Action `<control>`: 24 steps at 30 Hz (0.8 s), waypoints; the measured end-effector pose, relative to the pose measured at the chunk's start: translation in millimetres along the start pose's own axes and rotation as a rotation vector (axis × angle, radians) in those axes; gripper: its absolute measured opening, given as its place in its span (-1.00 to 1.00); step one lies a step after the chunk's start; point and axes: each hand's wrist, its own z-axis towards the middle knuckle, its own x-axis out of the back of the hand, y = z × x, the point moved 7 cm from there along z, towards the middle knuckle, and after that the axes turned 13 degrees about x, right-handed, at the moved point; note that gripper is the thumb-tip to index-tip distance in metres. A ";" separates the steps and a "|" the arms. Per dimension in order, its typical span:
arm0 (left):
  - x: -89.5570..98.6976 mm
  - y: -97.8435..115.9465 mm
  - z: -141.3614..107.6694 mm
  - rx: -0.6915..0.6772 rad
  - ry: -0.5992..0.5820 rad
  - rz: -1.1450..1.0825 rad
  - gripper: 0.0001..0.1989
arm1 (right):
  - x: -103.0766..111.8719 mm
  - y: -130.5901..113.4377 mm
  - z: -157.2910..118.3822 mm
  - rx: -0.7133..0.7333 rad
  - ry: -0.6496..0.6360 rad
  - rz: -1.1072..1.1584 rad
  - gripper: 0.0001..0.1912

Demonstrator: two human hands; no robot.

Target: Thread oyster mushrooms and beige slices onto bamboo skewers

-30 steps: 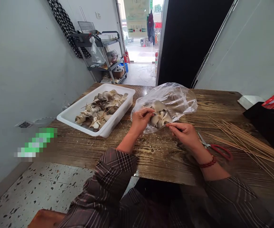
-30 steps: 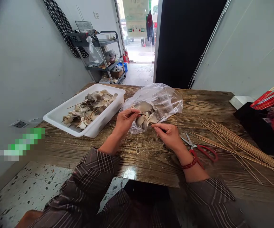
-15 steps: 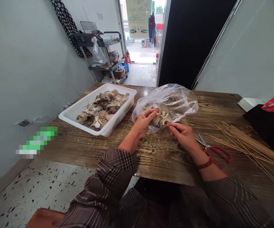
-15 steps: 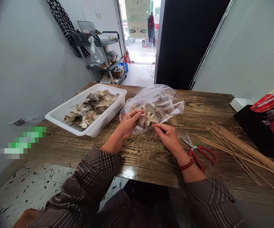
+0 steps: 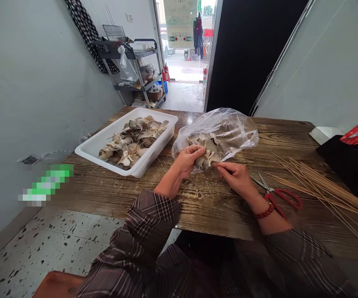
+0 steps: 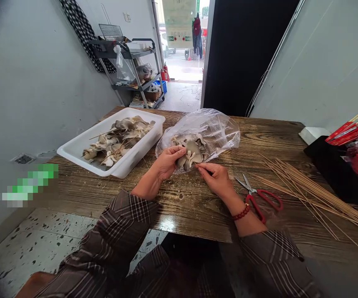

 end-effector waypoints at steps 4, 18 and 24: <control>-1.5 1.9 -1.5 -0.019 0.016 -0.026 -0.62 | 0.2 4.3 -0.5 -0.052 0.002 0.004 -0.66; 2.2 3.2 0.7 -0.023 0.042 -0.053 -0.64 | 1.5 17.2 -2.1 -0.099 -0.034 0.041 -0.62; 20.2 8.6 4.9 -0.104 0.178 0.016 -0.71 | 39.4 20.4 0.0 -0.110 0.290 -0.006 -0.60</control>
